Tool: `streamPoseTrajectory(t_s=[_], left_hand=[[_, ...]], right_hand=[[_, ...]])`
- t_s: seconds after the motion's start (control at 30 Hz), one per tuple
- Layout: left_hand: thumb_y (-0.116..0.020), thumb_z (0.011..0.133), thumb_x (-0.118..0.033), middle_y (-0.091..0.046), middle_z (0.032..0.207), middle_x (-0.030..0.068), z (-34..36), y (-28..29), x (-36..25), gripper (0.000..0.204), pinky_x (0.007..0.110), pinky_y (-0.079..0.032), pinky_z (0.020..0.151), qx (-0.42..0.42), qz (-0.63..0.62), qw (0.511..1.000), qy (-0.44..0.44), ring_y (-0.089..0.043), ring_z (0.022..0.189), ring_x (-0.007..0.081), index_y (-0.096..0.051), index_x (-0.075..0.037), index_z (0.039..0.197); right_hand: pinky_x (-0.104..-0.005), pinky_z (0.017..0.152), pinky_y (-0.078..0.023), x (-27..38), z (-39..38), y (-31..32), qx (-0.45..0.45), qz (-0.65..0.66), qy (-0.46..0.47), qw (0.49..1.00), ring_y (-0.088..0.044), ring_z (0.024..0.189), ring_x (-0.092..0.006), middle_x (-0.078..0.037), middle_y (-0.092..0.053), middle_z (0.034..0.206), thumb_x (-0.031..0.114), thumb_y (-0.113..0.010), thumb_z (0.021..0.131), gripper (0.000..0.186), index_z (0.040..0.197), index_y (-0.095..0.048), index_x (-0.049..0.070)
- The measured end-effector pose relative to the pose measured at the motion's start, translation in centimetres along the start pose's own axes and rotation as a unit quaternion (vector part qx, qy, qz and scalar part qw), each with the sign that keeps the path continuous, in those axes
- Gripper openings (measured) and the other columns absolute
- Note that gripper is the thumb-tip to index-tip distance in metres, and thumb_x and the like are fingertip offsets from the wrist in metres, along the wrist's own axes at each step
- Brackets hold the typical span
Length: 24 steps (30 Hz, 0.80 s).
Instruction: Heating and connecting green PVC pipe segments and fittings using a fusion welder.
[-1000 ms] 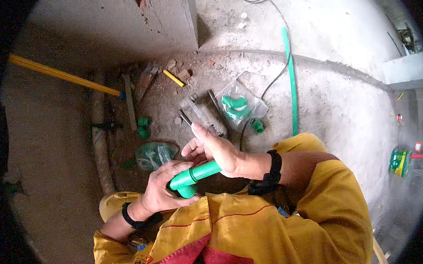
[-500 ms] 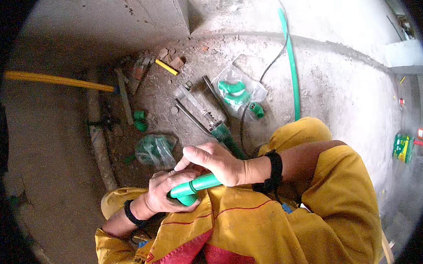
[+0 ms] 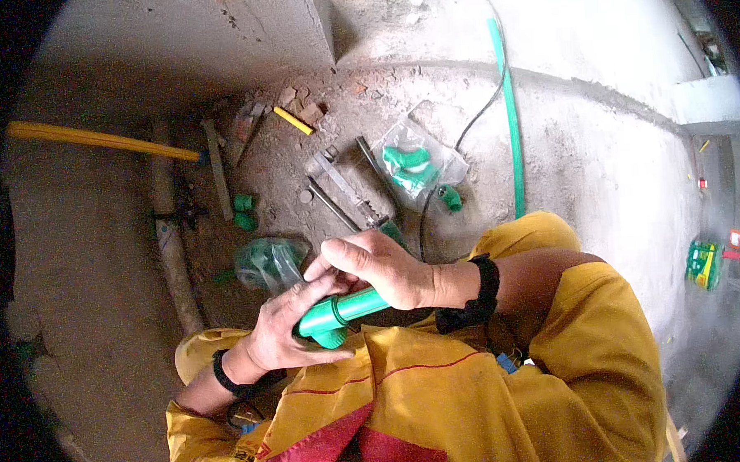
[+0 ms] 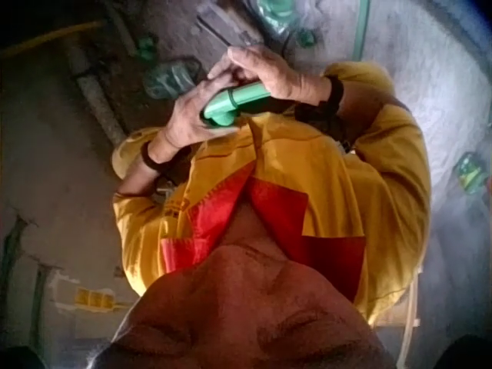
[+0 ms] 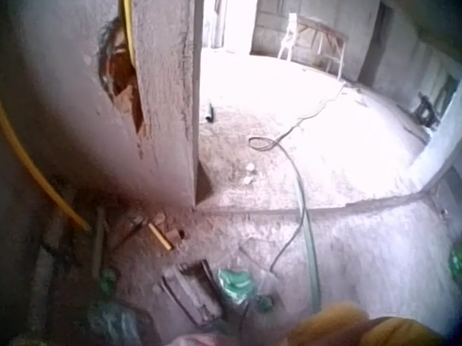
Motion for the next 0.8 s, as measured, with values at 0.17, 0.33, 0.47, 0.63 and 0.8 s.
streamPoseTrajectory(t_s=[0.17,0.33,0.47,0.63,0.8], left_hand=[[-0.078,0.074,-0.011,-0.06,0.11,0.0165,0.6,2.2,0.2,0.055,0.038,-0.048,0.083,-0.047,0.028,0.998,0.032,-0.06,0.094,0.0297,-0.053,-0.001,0.123],[-0.078,0.075,-0.013,-0.06,0.11,0.0157,0.2,1.1,1.0,0.054,0.035,-0.047,0.084,-0.081,0.064,0.995,0.014,-0.06,0.096,0.0289,-0.053,-0.003,0.121],[-0.08,0.077,-0.023,-0.058,0.109,0.0077,-0.3,0.5,1.2,0.063,0.03,-0.044,0.088,-0.013,-0.134,0.965,0.223,-0.054,0.101,0.0157,-0.047,-0.004,0.128],[-0.079,0.078,-0.02,-0.055,0.107,0.0036,-0.4,0.2,1.0,0.056,0.028,-0.042,0.088,-0.008,-0.207,0.953,0.221,-0.052,0.099,0.0125,-0.049,-0.007,0.124],[-0.08,0.075,-0.013,-0.056,0.11,0.0093,-0.1,-1.3,0.9,0.043,0.034,-0.043,0.09,-0.055,-0.15,0.978,0.132,-0.054,0.104,0.0215,-0.056,-0.007,0.11]], right_hand=[[-0.029,0.073,-0.051,1.1,1.3,0.9,-0.118,-0.101,0.043,0.987,-0.061,0.079,-0.0133,-0.009,-0.062,0.091,0.06,-0.032,0.096,0.069,0.111,-0.058,-0.001],[-0.0254,0.062,-0.043,0.6,1.0,0.2,-0.197,-0.094,-0.012,0.976,-0.051,0.067,-0.0087,-0.003,-0.057,0.077,0.055,-0.03,0.098,0.063,0.098,-0.06,0.0],[-0.0263,0.061,-0.042,1.1,0.4,-0.8,-0.165,-0.24,0.162,0.943,-0.05,0.067,-0.0098,-0.003,-0.054,0.074,0.055,-0.035,0.098,0.06,0.095,-0.059,0.0],[-0.0232,0.058,-0.042,1.2,0.5,-0.5,-0.148,-0.06,0.0,0.987,-0.053,0.061,-0.0086,0.001,-0.053,0.07,0.061,-0.03,0.096,0.064,0.091,-0.059,0.004],[-0.0222,0.053,-0.041,0.6,0.5,-0.7,-0.199,0.069,-0.083,0.974,-0.052,0.055,-0.0091,0.003,-0.05,0.064,0.062,-0.026,0.096,0.066,0.088,-0.059,0.006]])
Point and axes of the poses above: each hand's wrist, its own z-axis towards the middle knuckle, its own y-axis out of the back of the hand, x = y × z, the point moved 1 cm from there along z, towards the middle knuckle
